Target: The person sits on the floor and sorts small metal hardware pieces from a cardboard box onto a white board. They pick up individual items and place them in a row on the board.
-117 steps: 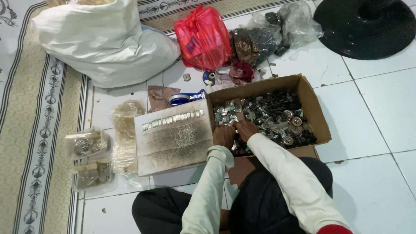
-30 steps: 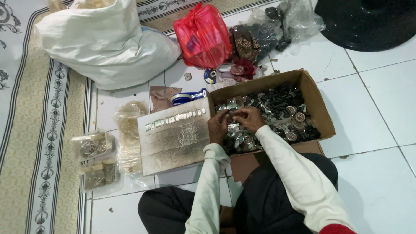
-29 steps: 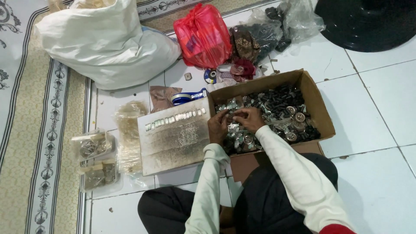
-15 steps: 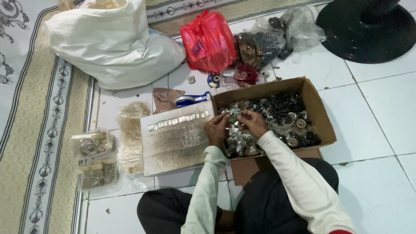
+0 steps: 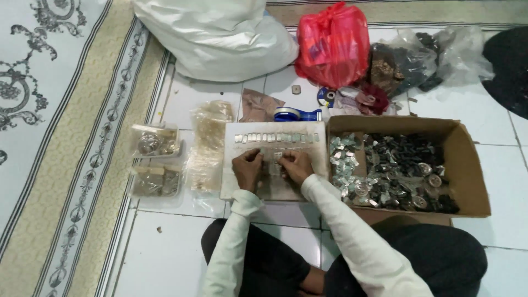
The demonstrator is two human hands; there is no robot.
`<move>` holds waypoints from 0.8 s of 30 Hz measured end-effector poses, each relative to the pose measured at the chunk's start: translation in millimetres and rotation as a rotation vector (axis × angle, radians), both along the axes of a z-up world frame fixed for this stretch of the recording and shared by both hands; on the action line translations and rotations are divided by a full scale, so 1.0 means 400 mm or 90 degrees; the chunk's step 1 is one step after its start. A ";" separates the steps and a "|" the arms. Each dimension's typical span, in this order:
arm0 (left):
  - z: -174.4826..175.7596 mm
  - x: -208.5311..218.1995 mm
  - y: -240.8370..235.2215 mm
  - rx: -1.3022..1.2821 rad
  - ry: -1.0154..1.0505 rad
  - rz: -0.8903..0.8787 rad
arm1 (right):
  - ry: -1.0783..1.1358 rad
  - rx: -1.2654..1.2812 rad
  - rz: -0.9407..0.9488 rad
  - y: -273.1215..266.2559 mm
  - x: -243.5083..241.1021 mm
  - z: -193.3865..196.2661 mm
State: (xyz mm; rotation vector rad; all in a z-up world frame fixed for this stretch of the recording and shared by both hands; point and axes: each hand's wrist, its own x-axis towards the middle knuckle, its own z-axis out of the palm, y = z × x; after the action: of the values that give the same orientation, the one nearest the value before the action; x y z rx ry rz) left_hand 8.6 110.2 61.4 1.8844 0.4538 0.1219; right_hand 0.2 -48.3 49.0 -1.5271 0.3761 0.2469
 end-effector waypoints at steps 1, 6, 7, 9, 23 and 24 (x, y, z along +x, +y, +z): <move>-0.030 0.019 0.046 -0.002 0.001 0.007 | 0.001 -0.002 0.007 0.037 0.025 -0.018; -0.097 0.062 0.181 0.058 0.061 0.098 | 0.008 -0.181 0.052 0.191 0.119 -0.061; -0.064 0.058 0.178 0.054 0.062 0.103 | 0.008 -0.185 0.057 0.212 0.125 -0.049; 0.001 0.049 0.163 -0.047 0.097 0.126 | -0.004 -0.310 0.089 0.248 0.135 -0.027; -0.120 0.109 0.181 0.154 0.015 0.089 | 0.023 -0.391 0.046 0.306 0.181 0.001; -0.130 0.108 0.182 0.167 -0.002 0.088 | 0.027 -0.388 0.038 0.302 0.177 0.006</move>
State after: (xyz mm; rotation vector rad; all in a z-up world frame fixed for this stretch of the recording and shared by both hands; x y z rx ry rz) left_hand 51.8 183.1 9.5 2.1082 0.5893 0.2880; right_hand 70.9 72.7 51.2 -2.1368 0.4650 0.2216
